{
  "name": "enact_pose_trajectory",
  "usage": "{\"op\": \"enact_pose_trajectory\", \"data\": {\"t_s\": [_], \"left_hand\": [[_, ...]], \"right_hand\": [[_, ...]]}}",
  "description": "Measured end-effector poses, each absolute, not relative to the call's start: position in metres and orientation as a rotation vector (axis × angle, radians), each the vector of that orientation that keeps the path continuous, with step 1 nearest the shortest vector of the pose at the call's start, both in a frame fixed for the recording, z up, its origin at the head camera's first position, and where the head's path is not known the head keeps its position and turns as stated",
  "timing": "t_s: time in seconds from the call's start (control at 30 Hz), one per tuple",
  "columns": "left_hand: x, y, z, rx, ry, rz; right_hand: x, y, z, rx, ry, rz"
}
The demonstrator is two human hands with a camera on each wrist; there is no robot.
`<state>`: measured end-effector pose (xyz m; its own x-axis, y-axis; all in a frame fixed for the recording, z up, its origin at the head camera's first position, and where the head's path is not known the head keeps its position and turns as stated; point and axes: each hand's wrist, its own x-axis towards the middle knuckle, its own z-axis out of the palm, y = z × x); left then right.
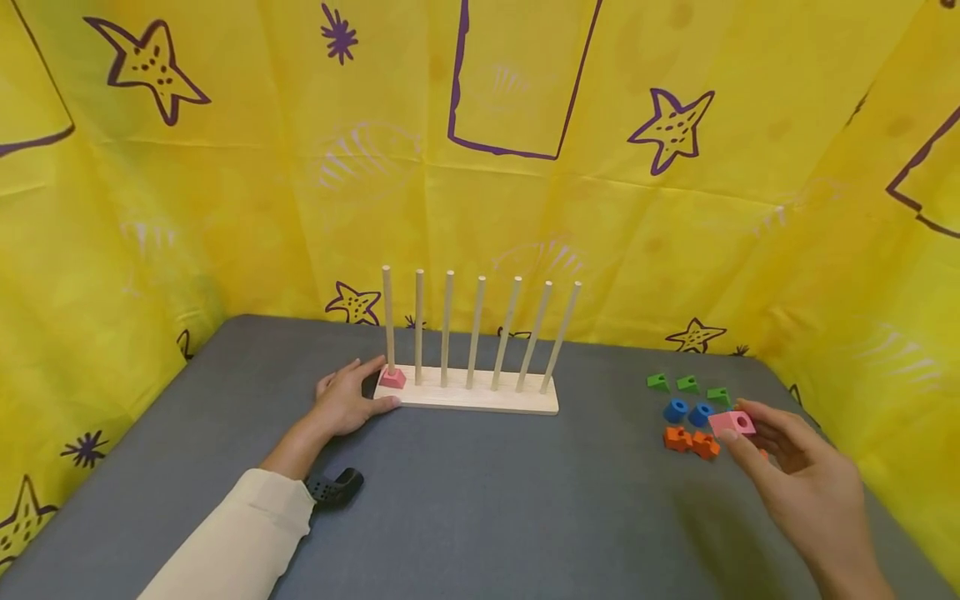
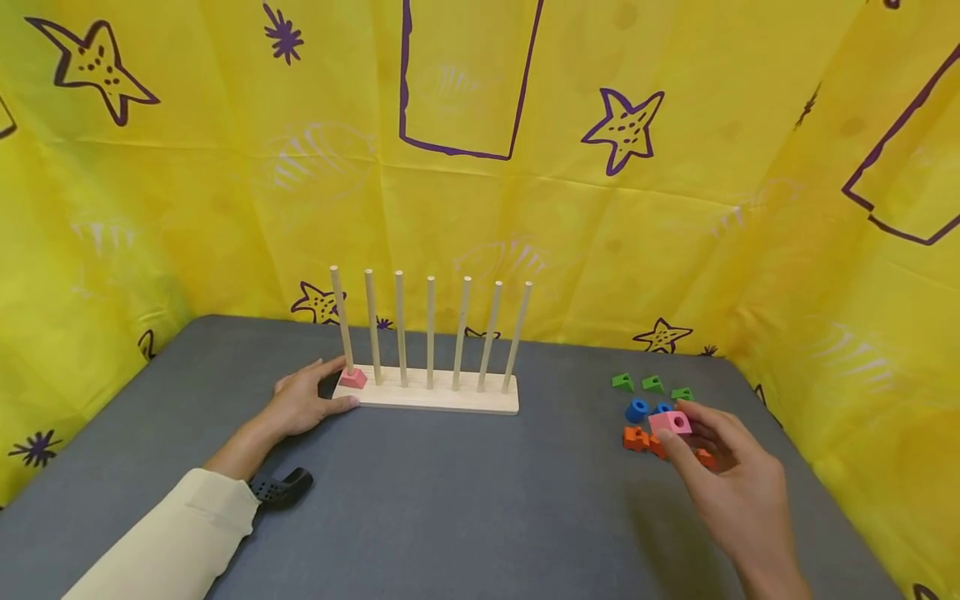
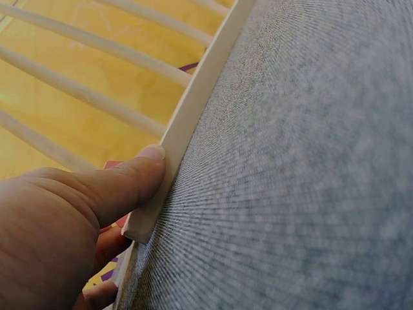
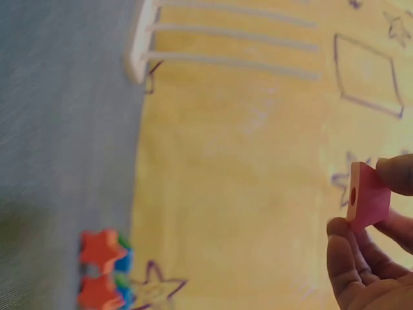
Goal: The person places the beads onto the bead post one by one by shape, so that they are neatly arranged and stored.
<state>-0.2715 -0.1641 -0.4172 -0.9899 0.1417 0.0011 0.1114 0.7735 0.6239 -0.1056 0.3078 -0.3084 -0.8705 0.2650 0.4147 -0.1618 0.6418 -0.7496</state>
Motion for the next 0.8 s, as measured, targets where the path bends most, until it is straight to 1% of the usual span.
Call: {"op": "enact_pose_trajectory", "data": {"t_s": [0.3, 0.53, 0.8], "left_hand": [[-0.271, -0.166, -0.418, 0.199, 2.914, 1.027], [-0.272, -0.165, -0.419, 0.192, 2.907, 1.015], [-0.273, -0.164, -0.419, 0.208, 2.921, 1.005]], "right_hand": [[-0.113, 0.281, -0.282, 0.171, -2.313, 1.18], [-0.119, 0.262, -0.267, 0.24, -2.293, 1.159], [-0.129, 0.24, -0.251, 0.468, -2.206, 1.321]]}}
